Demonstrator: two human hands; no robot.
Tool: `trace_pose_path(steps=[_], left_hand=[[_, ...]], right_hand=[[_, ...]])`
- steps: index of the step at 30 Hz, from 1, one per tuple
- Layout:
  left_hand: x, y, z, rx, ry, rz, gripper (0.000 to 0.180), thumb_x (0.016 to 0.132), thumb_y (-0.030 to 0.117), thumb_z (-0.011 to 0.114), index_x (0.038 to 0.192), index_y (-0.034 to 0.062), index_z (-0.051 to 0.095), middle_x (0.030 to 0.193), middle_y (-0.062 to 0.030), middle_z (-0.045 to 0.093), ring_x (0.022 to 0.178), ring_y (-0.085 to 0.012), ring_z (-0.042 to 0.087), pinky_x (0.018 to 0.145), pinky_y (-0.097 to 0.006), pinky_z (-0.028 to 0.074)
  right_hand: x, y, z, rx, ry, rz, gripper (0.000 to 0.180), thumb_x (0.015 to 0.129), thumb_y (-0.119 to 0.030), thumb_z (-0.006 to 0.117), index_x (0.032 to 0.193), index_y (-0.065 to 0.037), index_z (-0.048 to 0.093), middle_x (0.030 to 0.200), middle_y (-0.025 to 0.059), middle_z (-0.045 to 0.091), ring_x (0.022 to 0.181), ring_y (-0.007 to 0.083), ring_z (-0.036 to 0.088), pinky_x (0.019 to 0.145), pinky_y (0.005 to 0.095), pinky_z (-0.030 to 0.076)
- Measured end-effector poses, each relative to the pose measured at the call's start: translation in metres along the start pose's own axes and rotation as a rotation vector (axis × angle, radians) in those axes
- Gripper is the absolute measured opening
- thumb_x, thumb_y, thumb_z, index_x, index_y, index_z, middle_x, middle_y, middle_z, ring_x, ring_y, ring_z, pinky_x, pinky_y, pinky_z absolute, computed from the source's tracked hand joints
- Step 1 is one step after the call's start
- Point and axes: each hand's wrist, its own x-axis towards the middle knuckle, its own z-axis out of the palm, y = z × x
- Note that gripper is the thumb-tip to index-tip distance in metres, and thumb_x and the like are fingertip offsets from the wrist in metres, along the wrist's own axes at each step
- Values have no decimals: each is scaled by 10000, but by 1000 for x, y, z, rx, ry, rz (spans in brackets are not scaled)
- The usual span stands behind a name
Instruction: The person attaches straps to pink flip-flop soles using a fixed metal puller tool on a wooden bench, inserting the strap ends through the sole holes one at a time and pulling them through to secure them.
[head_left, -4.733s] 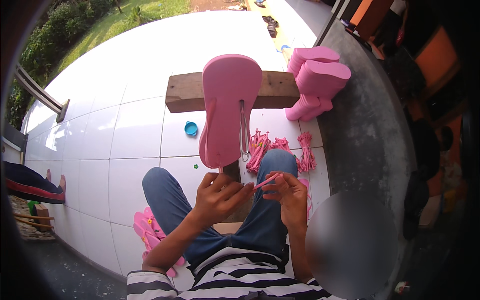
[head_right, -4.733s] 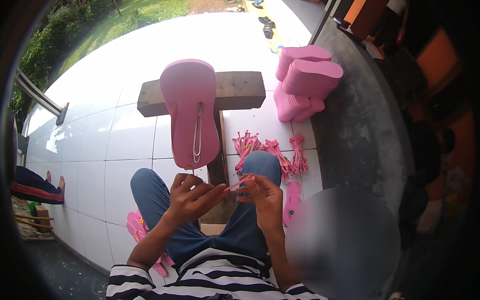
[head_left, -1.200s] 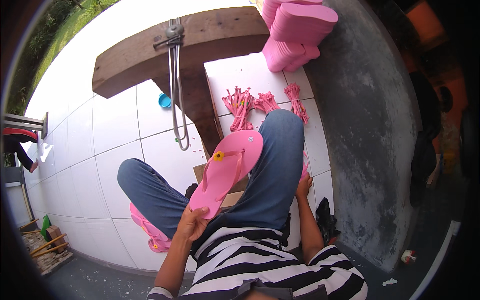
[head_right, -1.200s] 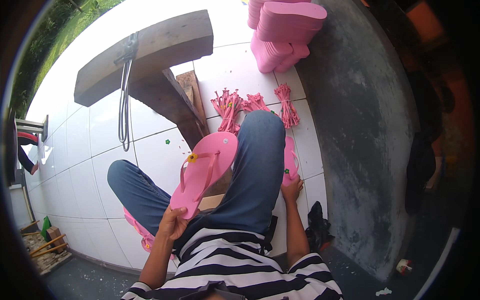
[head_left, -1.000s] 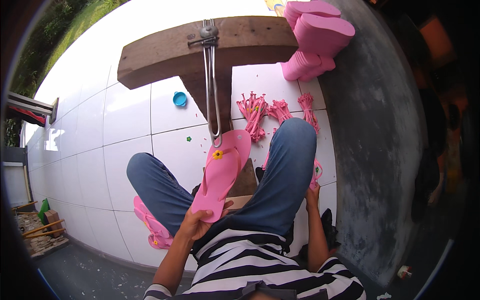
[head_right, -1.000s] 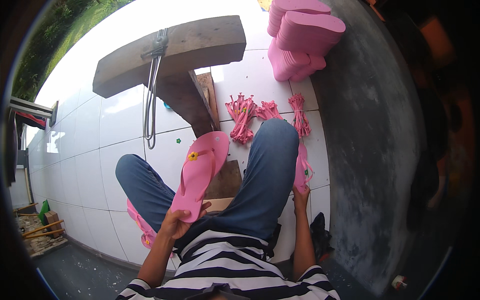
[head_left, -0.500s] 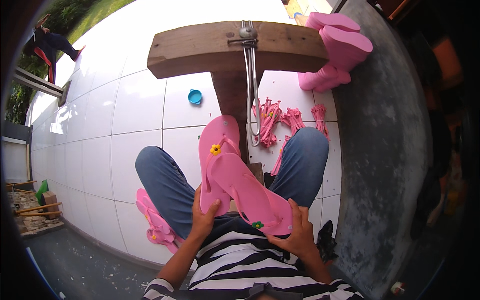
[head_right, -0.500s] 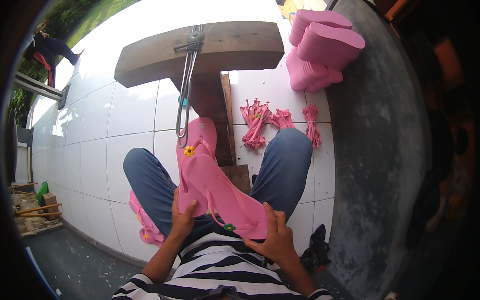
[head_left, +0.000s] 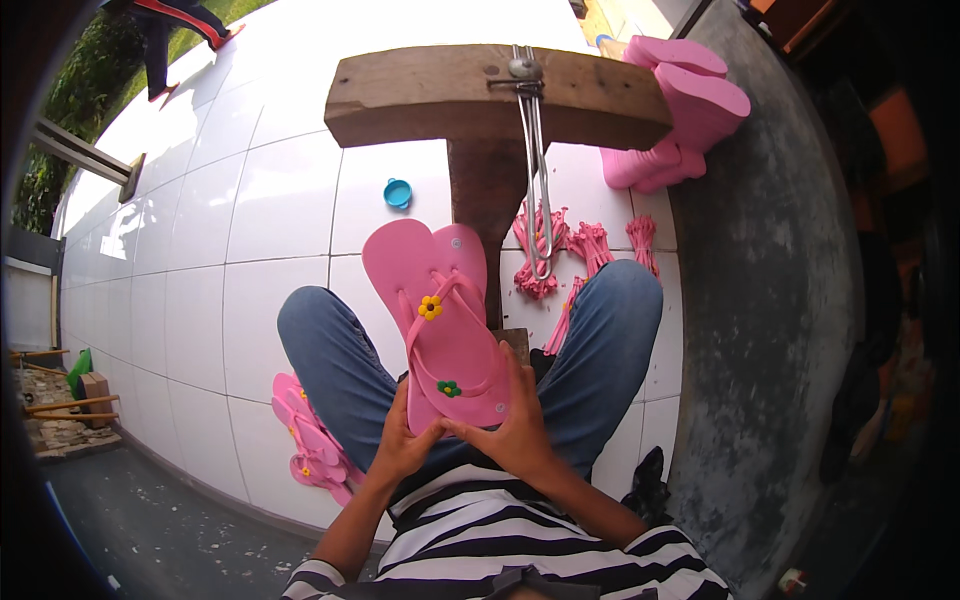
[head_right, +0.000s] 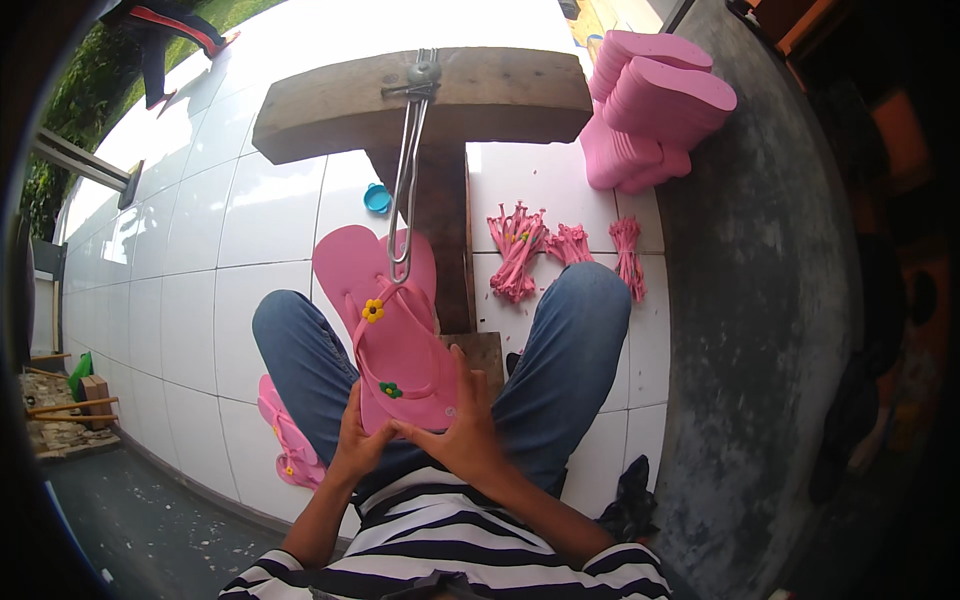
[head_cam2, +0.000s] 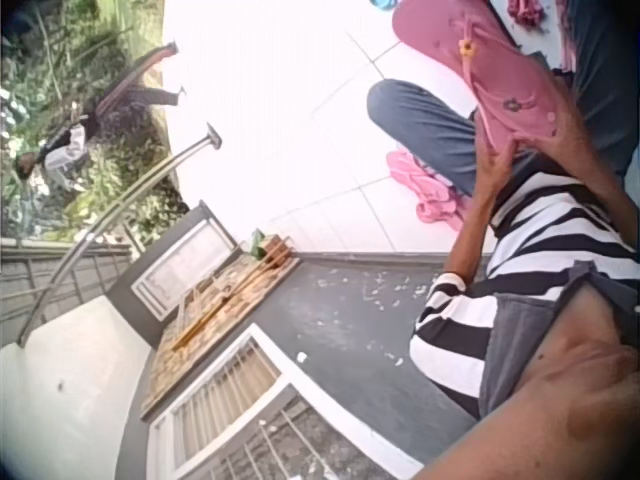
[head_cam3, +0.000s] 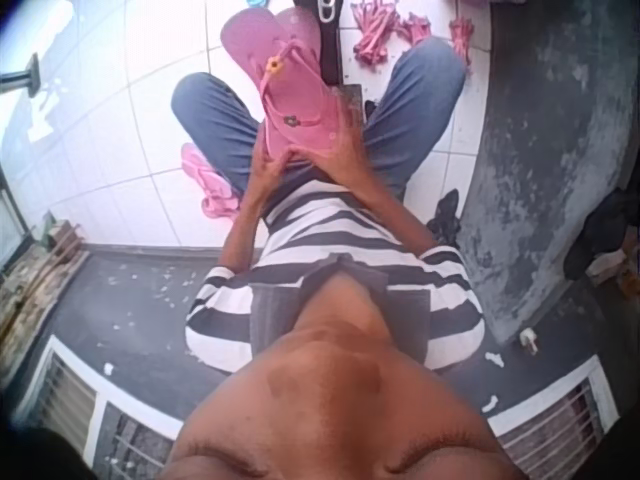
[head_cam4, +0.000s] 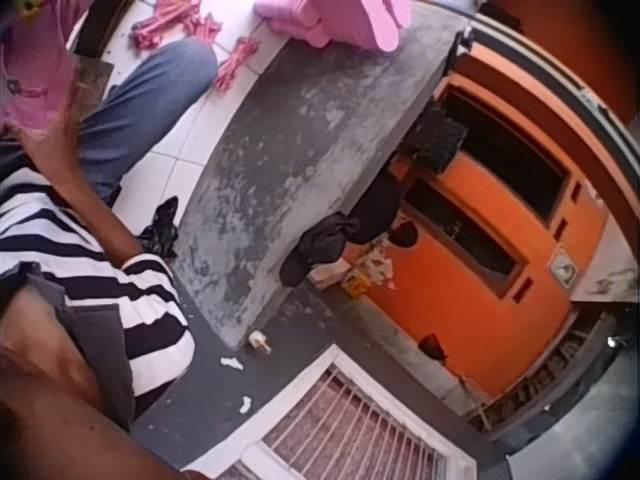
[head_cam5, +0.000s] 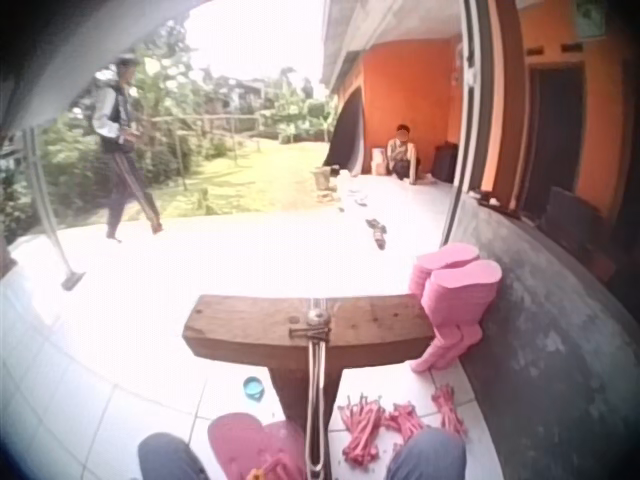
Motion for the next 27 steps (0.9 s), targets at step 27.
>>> trace_pose_path(steps=[27], left_hand=[[44,-20,-179,-27,812,146,459,952,238,635,1318,16,469,1215,-112,587,1070,-204,600,910,-328,505]], right_hand=[[49,11,7,222,-95,-140,654,847,-105,733,1418,-94,415,1228,99,472,933,141,561,725,264,479]])
